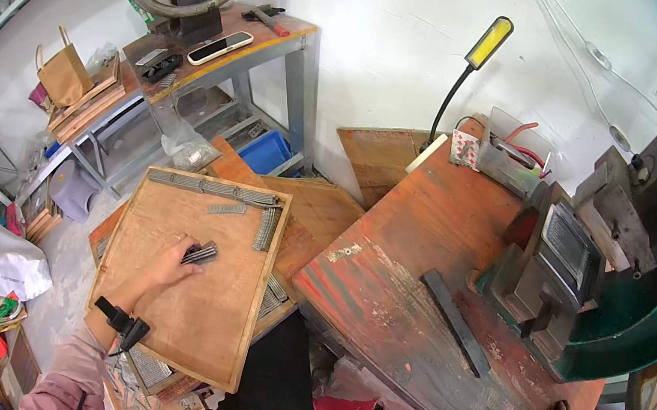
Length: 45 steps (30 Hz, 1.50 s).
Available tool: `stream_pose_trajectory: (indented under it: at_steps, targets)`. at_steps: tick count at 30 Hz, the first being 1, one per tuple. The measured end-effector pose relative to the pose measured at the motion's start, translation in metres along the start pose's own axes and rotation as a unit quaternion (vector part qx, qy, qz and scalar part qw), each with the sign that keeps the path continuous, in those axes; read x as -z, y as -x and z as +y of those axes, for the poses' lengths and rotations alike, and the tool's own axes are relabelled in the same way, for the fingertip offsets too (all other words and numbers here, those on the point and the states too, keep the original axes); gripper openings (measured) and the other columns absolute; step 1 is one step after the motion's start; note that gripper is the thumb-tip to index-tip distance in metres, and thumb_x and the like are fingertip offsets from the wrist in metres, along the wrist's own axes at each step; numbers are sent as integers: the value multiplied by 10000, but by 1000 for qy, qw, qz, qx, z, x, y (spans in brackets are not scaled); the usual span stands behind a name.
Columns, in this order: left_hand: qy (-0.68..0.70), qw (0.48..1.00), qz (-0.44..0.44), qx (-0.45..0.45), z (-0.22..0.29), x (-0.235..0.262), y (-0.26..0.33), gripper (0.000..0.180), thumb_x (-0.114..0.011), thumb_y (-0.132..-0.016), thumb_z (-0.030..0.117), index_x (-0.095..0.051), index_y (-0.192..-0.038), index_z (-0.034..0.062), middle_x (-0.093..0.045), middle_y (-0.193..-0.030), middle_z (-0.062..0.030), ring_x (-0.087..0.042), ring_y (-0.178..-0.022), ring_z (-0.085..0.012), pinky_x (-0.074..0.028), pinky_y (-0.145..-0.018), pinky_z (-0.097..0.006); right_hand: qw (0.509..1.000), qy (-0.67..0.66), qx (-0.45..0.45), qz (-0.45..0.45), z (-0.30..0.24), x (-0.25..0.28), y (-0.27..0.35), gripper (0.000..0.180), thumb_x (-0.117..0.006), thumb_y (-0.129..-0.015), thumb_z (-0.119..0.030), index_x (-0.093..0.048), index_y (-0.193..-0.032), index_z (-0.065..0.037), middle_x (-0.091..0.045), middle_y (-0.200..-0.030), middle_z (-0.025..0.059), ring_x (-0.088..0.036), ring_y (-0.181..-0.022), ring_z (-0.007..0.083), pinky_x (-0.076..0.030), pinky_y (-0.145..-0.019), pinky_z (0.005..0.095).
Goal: Operating a manual industrial press to assemble or process small finned metal or plastic components.
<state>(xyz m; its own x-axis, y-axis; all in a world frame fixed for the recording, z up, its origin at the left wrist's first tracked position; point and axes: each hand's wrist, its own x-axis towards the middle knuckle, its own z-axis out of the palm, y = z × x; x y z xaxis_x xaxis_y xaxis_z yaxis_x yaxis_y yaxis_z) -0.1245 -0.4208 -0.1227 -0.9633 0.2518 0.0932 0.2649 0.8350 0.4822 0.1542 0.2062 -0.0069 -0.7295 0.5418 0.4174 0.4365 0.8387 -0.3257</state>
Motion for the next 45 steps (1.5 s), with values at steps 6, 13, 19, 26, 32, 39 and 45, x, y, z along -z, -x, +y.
stream_pose_trajectory:
  at_steps: [6, 13, 19, 26, 32, 39, 45]
  targets:
    - [3, 999, -33, 5, 0, -2, -52, 419, -694, -776, 202, -576, -1107, -27, -580, -1090, -244, -549, -1036, -401, -464, -856, -430, 1000, 6, -18, 2, -5, 2, 2, 285, -475, -946, -137, -580, -1121, 63, -598, -1154, 205, -552, -1087, 337, -394, -959, 370]
    - [-94, 985, 93, -109, -30, -50, -103, 247, -650, -794, 133, -634, -1019, 32, -576, -1027, -180, -537, -942, -354, -449, -833, -421, 1000, 2, -12, -1, -11, 3, 3, 270, -485, -937, -124, -585, -1104, 63, -590, -1159, 211, -549, -1079, 349, -400, -950, 384]
    - [-47, 990, 92, -97, -90, -42, -69, 146, -639, -784, 87, -644, -925, 50, -570, -945, -128, -529, -903, -335, -437, -786, -414, 1000, -6, -6, 3, -9, 1, 2, 266, -487, -936, -122, -582, -1101, 63, -595, -1133, 210, -552, -1070, 352, -410, -935, 384]
    - [-136, 969, 141, -150, -37, -19, -46, 190, -639, -800, 115, -643, -983, 63, -596, -1008, -122, -537, -991, -315, -446, -838, -393, 1000, 11, -15, 10, -3, 2, 4, 271, -487, -937, -124, -583, -1109, 62, -594, -1144, 209, -556, -1071, 344, -409, -938, 382]
    - [-149, 972, 65, -169, -50, -23, -74, 202, -643, -807, 136, -639, -994, 62, -591, -1010, -111, -535, -984, -314, -440, -859, -390, 1000, 3, -28, 4, -15, 2, 3, 260, -483, -934, -120, -588, -1089, 60, -596, -1138, 206, -558, -1060, 351, -408, -935, 386]
    - [-153, 981, 25, -113, -40, -23, -36, 114, -577, -850, 97, -616, -913, 11, -579, -907, -178, -543, -900, -355, -448, -802, -415, 1000, 3, -27, 13, -14, 3, 2, 266, -480, -938, -125, -588, -1096, 59, -608, -1128, 196, -562, -1066, 340, -403, -944, 376]
    - [-85, 996, 16, -38, -3, -16, -16, 145, -551, -874, 109, -604, -923, -17, -569, -878, -188, -562, -845, -401, -464, -732, -454, 1000, 2, -23, 12, -8, 2, 3, 269, -476, -944, -124, -583, -1103, 65, -613, -1119, 196, -565, -1060, 331, -399, -947, 365]
